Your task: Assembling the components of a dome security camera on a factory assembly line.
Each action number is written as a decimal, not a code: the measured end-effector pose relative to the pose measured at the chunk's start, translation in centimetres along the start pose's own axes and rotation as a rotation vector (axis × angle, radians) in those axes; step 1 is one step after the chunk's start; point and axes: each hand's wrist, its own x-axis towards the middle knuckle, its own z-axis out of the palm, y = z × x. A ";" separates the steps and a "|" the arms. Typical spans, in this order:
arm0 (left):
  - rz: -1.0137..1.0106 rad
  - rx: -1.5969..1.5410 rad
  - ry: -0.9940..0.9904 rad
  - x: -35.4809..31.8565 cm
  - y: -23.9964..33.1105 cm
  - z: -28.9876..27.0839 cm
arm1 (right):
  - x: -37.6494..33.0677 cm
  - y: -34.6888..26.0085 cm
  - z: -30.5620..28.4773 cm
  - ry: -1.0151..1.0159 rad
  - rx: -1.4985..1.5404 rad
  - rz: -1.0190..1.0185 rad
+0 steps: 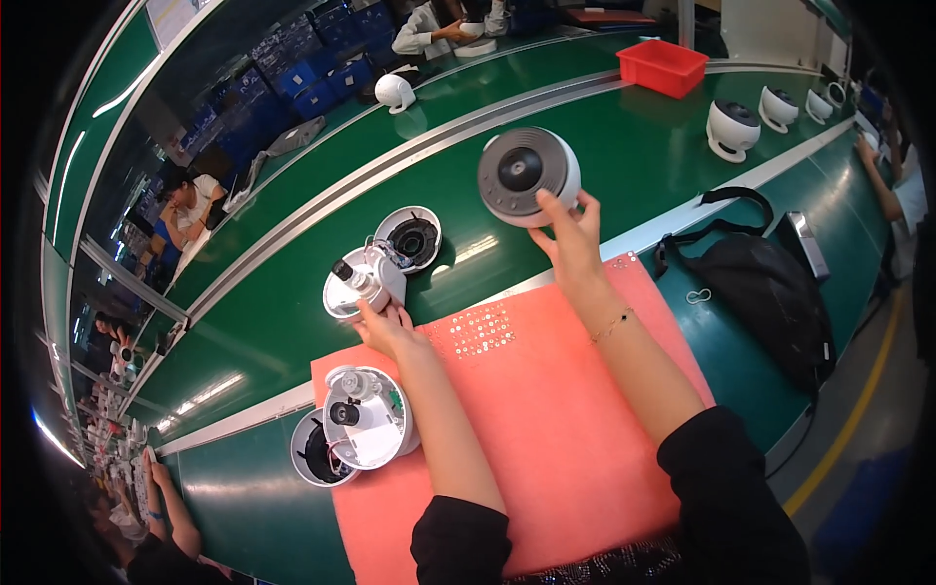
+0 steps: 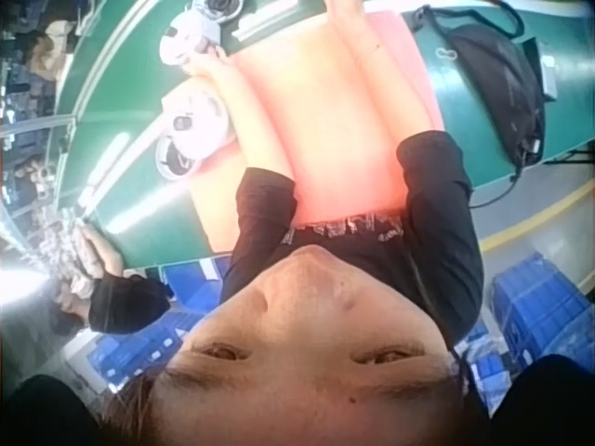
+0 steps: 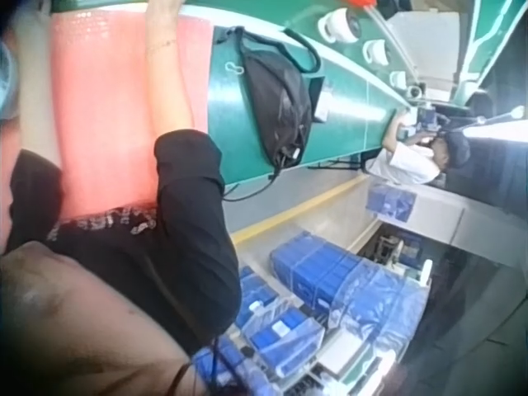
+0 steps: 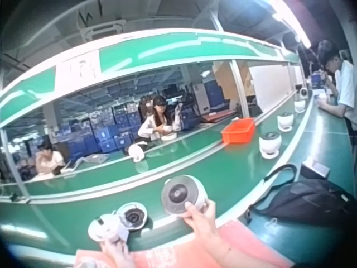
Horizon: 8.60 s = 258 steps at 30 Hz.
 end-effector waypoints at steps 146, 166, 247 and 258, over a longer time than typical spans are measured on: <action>0.510 0.568 -1.366 -14.0 14.1 -5.4 | -11.5 -10.4 2.4 -1.041 -0.734 -0.348; 0.115 -0.241 -0.942 -9.5 9.8 -2.5 | -12.7 -3.1 8.6 -0.774 -0.431 -0.475; 0.498 1.203 -1.094 -15.2 20.0 -19.7 | -18.2 -7.0 3.1 -1.107 -0.893 0.859; 0.475 1.687 -1.193 -13.4 22.2 -16.8 | -17.3 -4.8 2.8 -1.174 -1.158 0.355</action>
